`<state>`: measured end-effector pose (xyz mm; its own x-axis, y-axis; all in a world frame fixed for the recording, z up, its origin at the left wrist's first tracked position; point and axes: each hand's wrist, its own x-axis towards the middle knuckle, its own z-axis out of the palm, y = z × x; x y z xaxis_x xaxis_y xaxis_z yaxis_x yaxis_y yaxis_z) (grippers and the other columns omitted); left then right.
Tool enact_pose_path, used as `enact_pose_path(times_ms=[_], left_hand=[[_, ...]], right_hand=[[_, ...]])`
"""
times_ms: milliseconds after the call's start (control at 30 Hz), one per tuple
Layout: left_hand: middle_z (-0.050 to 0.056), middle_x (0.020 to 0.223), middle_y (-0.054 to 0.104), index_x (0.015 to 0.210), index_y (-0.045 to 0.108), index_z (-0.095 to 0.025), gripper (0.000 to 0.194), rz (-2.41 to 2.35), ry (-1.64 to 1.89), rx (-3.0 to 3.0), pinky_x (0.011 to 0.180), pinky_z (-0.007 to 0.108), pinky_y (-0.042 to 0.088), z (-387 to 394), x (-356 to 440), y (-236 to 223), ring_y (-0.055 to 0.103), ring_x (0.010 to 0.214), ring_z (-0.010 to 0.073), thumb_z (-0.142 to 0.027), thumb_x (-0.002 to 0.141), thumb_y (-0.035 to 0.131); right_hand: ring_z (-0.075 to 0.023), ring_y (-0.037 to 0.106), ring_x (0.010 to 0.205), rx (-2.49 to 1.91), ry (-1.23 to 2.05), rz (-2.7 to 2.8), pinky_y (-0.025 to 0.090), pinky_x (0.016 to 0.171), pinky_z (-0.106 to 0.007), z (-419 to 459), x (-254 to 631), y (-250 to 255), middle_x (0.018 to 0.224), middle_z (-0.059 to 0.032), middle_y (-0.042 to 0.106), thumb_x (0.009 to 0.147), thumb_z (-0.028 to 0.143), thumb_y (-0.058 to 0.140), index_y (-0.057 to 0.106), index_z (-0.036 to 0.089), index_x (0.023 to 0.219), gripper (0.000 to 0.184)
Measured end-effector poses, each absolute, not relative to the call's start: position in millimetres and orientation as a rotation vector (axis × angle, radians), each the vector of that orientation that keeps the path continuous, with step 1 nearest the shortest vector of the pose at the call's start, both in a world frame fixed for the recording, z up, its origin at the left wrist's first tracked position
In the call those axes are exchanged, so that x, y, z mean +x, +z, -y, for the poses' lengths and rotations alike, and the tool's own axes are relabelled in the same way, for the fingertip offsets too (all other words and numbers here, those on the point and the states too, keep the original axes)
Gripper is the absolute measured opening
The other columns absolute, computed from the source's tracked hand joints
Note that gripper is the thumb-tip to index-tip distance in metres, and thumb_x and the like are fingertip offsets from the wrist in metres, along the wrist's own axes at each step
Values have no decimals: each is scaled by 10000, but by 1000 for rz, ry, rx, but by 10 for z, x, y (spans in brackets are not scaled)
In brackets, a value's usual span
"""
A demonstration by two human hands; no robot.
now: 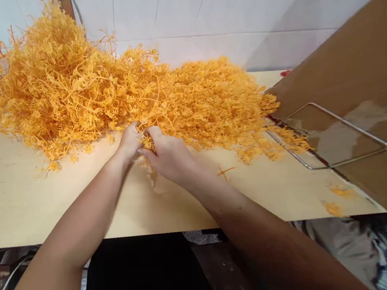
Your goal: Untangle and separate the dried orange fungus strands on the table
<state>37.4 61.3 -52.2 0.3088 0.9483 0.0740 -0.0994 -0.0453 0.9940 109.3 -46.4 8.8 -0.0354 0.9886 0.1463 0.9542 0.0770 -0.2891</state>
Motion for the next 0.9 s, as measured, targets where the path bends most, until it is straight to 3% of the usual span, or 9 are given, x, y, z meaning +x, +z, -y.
enact_pose_path(times_ms=[133,267,433,567,667,900], left_hand=[[18,810,628,851,554,-125,211,-958,1005,1321,797,287,447,-619,385,-519,589,799,147,-143,648,611],[56,978,631,964,555,-129,256,-1129,1012,1382,907,318,408,-608,399,-484,575,968,181,-114,708,554],[90,1035,628,1013,544,-104,271,-1154,1048,1391,914,323,408,-520,385,-379,573,993,191,-126,744,539],[93,1017,636,1027,539,-88,300,-978,1009,1252,877,311,426,-444,357,-311,595,912,163,-100,729,565],[105,997,638,1020,539,-82,317,-897,976,1189,833,318,441,-415,329,-297,606,815,137,-116,709,592],[91,907,657,978,563,-84,305,-878,950,1170,792,310,444,-423,302,-301,609,741,118,-130,679,607]], right_hand=[[-161,525,675,-1756,96,2196,282,564,-252,413,1199,52,850,-83,615,854,228,380,509,148,951,180],[-112,429,572,-1497,97,2339,241,527,-245,594,1195,17,697,-37,541,837,170,350,521,158,770,184],[-96,380,529,-870,164,2499,235,482,-240,994,985,266,613,13,471,790,90,372,521,189,785,179],[-100,441,571,-1175,85,2178,323,527,-247,880,1226,429,656,-9,514,811,194,454,507,182,725,102],[-105,419,526,-1539,-45,1817,328,510,-267,543,1791,330,606,0,471,786,279,518,518,206,731,91],[-234,561,793,-1459,-261,1787,430,637,-365,101,2731,53,691,-34,484,719,393,599,589,201,795,207]])
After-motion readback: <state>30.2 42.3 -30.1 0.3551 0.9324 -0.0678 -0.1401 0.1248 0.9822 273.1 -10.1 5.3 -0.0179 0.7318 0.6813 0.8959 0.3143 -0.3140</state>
